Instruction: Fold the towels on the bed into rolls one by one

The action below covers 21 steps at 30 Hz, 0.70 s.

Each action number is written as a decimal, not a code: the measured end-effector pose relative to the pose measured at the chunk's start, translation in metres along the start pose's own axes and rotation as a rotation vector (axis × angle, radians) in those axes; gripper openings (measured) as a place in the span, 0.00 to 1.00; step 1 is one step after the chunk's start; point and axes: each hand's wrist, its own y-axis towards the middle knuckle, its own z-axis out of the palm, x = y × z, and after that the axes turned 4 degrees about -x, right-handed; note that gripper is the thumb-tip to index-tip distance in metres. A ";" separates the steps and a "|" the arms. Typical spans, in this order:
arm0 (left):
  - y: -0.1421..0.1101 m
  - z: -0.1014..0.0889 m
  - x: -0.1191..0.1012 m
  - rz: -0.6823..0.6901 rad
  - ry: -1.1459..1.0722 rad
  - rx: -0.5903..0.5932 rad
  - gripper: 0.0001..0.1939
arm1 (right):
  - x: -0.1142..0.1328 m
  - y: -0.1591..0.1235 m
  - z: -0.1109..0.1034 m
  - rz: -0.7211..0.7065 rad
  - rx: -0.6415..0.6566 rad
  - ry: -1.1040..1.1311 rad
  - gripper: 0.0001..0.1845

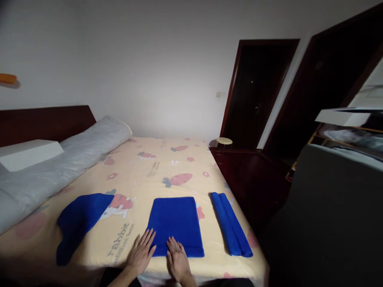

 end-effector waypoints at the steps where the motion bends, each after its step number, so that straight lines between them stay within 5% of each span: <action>1: 0.001 0.002 0.003 -0.018 0.035 -0.040 0.29 | 0.000 0.000 0.001 0.004 -0.006 -0.001 0.31; 6: 0.003 0.011 -0.014 0.194 0.046 -0.169 0.28 | -0.002 0.001 0.006 -0.009 -0.030 -0.006 0.29; 11: -0.003 0.012 -0.036 0.353 -0.124 -0.011 0.29 | -0.005 0.003 0.009 -0.056 -0.012 -0.036 0.28; 15: -0.003 0.004 -0.028 0.289 -0.183 0.118 0.28 | -0.022 0.005 0.002 0.017 -0.065 -0.140 0.28; 21: 0.000 -0.008 -0.017 0.083 -0.111 0.121 0.28 | -0.081 -0.009 -0.023 0.241 -0.204 -0.293 0.28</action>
